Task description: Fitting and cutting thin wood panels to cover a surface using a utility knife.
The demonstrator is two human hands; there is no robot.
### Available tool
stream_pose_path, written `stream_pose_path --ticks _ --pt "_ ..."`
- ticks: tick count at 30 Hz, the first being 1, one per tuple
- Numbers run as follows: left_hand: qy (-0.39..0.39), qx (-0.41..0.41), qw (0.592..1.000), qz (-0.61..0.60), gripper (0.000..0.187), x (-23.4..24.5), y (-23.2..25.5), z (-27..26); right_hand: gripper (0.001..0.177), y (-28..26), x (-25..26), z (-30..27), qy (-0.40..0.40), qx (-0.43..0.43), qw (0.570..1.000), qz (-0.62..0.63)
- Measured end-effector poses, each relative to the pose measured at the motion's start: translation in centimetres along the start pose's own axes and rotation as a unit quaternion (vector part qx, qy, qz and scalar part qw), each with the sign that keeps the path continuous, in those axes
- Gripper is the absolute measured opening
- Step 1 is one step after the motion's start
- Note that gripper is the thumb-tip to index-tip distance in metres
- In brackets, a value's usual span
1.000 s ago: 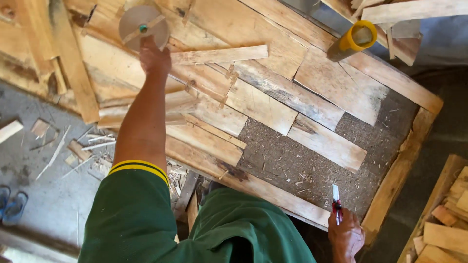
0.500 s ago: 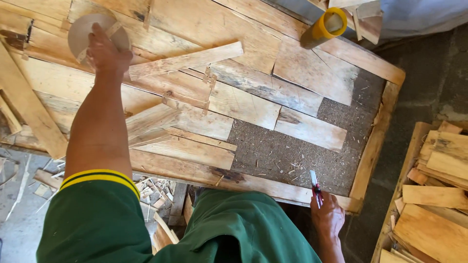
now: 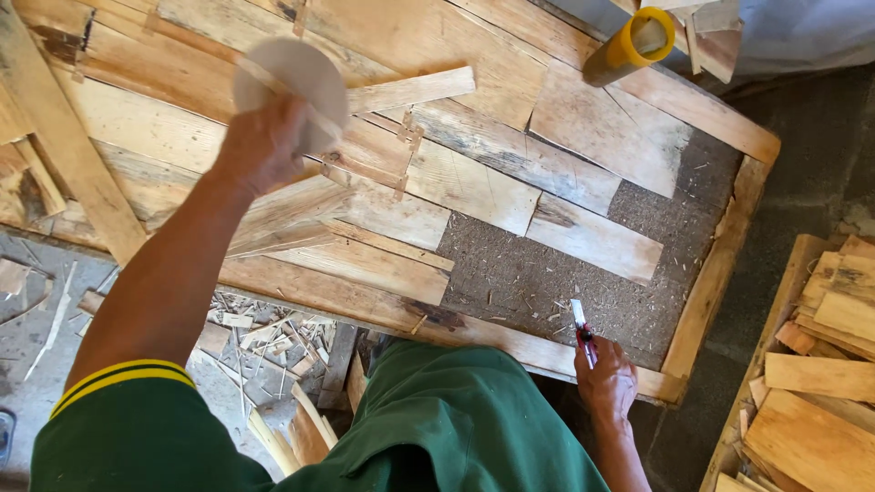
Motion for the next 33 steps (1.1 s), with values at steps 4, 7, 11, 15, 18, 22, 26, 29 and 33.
stream_pose_path --ticks 4,7,11,15,18,22,26,29,33 --pt "0.004 -0.113 0.992 0.054 0.059 -1.0 2.3 -3.4 0.035 -0.3 -0.2 0.6 0.024 0.031 0.999 0.015" --pt "0.017 -0.202 0.976 0.081 0.05 -1.6 3.6 -5.2 0.034 -0.3 -0.3 1.1 0.035 0.042 0.998 0.015" --pt "-0.021 -0.213 0.972 0.097 0.046 -2.6 3.5 -6.0 0.033 -0.6 -0.9 1.5 0.039 0.059 0.997 0.023" --pt "-0.085 -0.133 0.981 0.109 0.054 -3.0 2.9 -5.6 0.03 -1.2 -1.4 1.5 0.049 0.079 0.995 0.04" --pt "-0.063 -0.113 0.988 0.09 0.063 -5.0 1.5 -5.4 0.03 -1.8 -1.4 1.8 0.059 0.092 0.993 0.052" --pt "0.026 -0.105 0.992 0.062 0.073 -3.0 4.0 -6.7 0.03 -3.4 -0.2 2.6 0.057 0.106 0.991 0.066" --pt "0.077 -0.046 0.994 -0.07 0.054 -4.3 7.1 -6.4 0.03 -5.1 0.9 3.5 0.075 0.126 0.983 0.112" --pt "0.122 -0.024 0.984 -0.13 0.02 -6.9 9.4 -5.2 0.031 -7.3 2.1 4.1 0.084 0.149 0.976 0.135" --pt "0.233 -0.047 0.96 -0.151 0.011 -6.5 12.4 -3.3 0.03 -11.9 5.3 5.0 0.094 0.214 0.959 0.162"
Point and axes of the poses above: each hand's wrist, its own z-axis towards the middle knuckle, its own x-axis out of the back of the hand, y = z × x, the point moved 8 cm from there along z, towards the middle knuckle, and after that the axes turned 12 degrees about x, right-handed, at the moved point
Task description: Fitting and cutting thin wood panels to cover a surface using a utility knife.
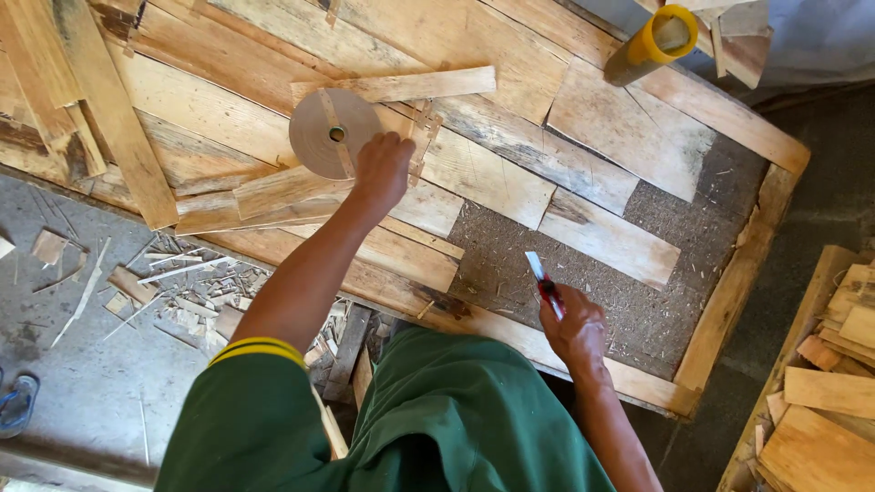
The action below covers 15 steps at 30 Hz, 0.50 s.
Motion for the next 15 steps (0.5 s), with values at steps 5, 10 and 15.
stream_pose_path --ticks 5,10,15 --pt "-0.129 0.074 0.986 0.069 0.007 -6.8 -3.0 2.3 0.023 -3.1 0.0 2.6 -0.026 0.041 0.998 0.036" --pt "-0.147 0.144 0.975 -0.085 0.029 -4.3 -4.8 2.9 0.027 -5.1 -0.7 5.0 -0.061 0.077 0.993 0.065" --pt "-0.206 0.115 0.945 -0.228 0.046 3.0 -2.3 3.0 0.03 -8.8 -1.0 8.3 -0.101 0.117 0.987 0.047"
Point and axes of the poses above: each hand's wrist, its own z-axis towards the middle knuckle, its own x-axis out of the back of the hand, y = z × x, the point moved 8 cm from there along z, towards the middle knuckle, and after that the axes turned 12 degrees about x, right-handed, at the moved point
